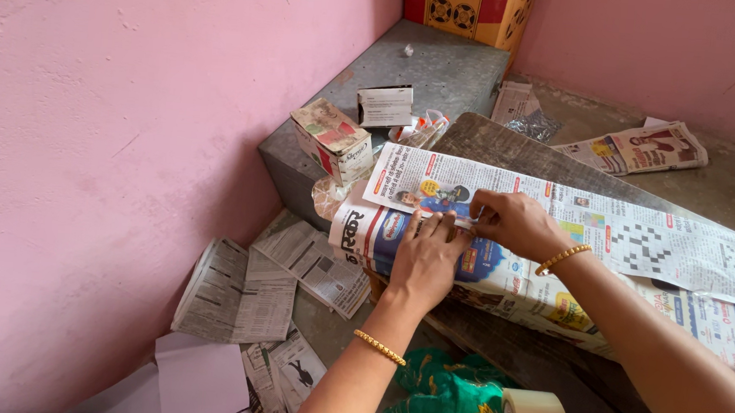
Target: The person wraps a rectangular box with newspaper, folds the edges, and secures the seams with clear tape using scissors. The person repeatedly folds and tapes the box to complete the wrapping.
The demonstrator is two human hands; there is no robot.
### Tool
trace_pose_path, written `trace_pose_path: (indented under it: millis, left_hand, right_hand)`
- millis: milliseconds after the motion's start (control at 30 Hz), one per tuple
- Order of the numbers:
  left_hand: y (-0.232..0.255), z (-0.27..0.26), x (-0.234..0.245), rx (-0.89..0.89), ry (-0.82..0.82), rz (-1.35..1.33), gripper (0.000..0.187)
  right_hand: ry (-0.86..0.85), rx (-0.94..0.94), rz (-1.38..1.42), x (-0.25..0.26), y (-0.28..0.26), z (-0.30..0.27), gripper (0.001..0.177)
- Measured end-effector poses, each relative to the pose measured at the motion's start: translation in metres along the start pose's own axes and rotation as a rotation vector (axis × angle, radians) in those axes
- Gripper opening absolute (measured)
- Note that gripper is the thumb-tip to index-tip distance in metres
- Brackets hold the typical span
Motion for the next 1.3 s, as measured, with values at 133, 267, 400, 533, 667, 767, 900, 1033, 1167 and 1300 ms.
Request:
trace_pose_path:
  millis: [133, 267, 400, 533, 667, 767, 900, 1033, 1167, 1300]
  left_hand:
    - [0.001, 0.001, 0.005, 0.003, -0.002, 0.019, 0.051]
    - [0.006, 0.0, 0.014, -0.011, -0.04, 0.029, 0.042]
    - [0.016, 0.002, 0.027, -0.075, -0.057, 0.125, 0.033]
    - [0.018, 0.005, 0.033, -0.084, -0.161, 0.148, 0.028]
    - [0.021, 0.008, 0.037, -0.119, -0.145, 0.154, 0.026]
    - [0.02, 0.009, 0.036, -0.139, -0.141, 0.149, 0.031]
    - [0.012, 0.01, 0.028, -0.099, -0.239, 0.1, 0.05]
    - [0.009, 0.013, 0.026, -0.104, -0.235, 0.116, 0.065]
    - [0.012, 0.01, 0.026, -0.099, -0.225, 0.125, 0.058]
    - [0.008, 0.012, 0.024, -0.029, -0.376, 0.141, 0.059]
  right_hand:
    - [0.061, -0.027, -0.02, 0.003, -0.004, -0.009, 0.027]
    - [0.104, -0.113, -0.063, 0.007, -0.006, -0.017, 0.033]
    - [0.101, -0.16, -0.062, 0.008, -0.011, -0.02, 0.038]
    - [0.158, -0.245, 0.044, 0.013, -0.011, -0.017, 0.064]
    - [0.209, -0.228, 0.059, 0.018, -0.006, -0.012, 0.075]
    - [0.291, -0.164, 0.054, 0.021, -0.002, -0.011, 0.068]
    - [0.356, -0.211, -0.035, 0.018, 0.006, -0.016, 0.035]
    - [0.323, -0.099, -0.25, 0.01, -0.002, -0.033, 0.03]
    - [0.285, 0.108, -0.516, 0.003, -0.022, -0.057, 0.057]
    - [0.207, 0.053, -0.711, 0.005, -0.027, -0.071, 0.037]
Point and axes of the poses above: each hand's wrist, its own z-axis towards the middle knuckle, its own x-axis out of the back of the hand, y = z × x, the point moved 6 cm from there along z, towards the middle knuckle, and after that the axes turned 7 degrees about -y, right-handed, at the moved point
